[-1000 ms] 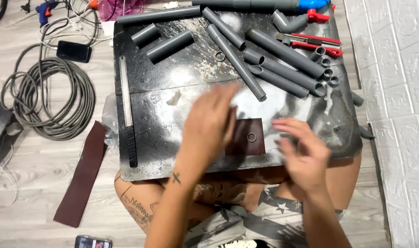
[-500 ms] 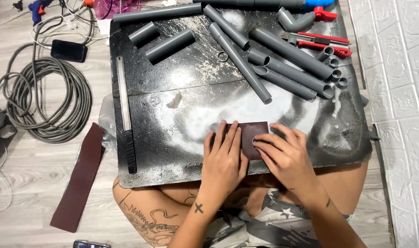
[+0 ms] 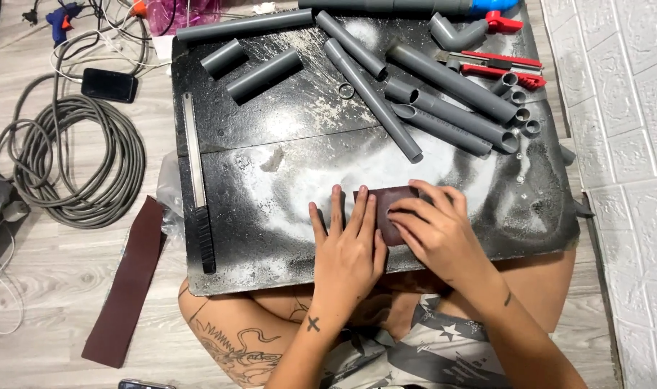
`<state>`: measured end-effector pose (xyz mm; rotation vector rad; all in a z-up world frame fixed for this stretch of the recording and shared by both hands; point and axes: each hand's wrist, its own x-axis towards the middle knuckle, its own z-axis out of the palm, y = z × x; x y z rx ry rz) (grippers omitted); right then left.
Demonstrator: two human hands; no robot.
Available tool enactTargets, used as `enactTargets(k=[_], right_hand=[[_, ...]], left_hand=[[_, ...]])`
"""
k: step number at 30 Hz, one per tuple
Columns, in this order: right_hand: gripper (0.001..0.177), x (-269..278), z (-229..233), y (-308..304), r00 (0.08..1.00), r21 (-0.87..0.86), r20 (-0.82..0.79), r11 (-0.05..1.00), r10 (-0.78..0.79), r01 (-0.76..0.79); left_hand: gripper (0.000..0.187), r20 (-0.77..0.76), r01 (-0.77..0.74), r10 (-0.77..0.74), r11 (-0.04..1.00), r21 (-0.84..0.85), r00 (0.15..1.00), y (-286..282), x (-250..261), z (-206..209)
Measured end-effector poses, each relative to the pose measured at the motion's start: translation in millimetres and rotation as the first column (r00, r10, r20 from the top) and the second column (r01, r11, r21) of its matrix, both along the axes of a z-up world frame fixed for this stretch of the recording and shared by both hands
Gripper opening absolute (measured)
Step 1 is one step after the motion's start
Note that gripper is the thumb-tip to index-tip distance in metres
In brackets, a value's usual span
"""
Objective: The person sands a small metal ring with sandpaper on a board on the floor.
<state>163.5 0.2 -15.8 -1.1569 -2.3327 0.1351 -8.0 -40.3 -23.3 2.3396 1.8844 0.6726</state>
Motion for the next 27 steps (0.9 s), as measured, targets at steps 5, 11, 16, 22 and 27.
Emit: enactTargets(k=[5,11,16,22,27], right_hand=[[0.009,9.6,-2.2,-10.0,0.999,-0.023,0.005,0.999,-0.047,0.048],[0.017,-4.1,-5.0,-3.3,1.000,-0.046,-0.006,0.999,-0.025,0.024],[0.019,7.6,-2.8,4.9,0.998,-0.047,0.021,0.997,-0.061,0.062],[0.020,8.6,-11.6,-11.7,0.997,-0.092,0.033,0.994,-0.064,0.067],[0.019,-6.9,-4.7,2.0,0.998,-0.066,0.040,0.997,-0.048,0.050]], left_hand=[[0.052,0.018,-0.009,0.010,1.000,-0.010,1.000,-0.3,1.3,-0.4],[0.053,0.002,-0.002,0.002,0.999,-0.034,1.000,0.1,0.6,0.2],[0.053,0.003,-0.008,0.008,1.000,-0.027,1.000,0.2,0.4,1.0],[0.053,0.008,-0.004,0.004,1.000,-0.026,1.000,-0.1,0.3,1.1],[0.053,0.005,-0.001,0.001,0.999,-0.043,1.000,-0.4,-0.3,1.4]])
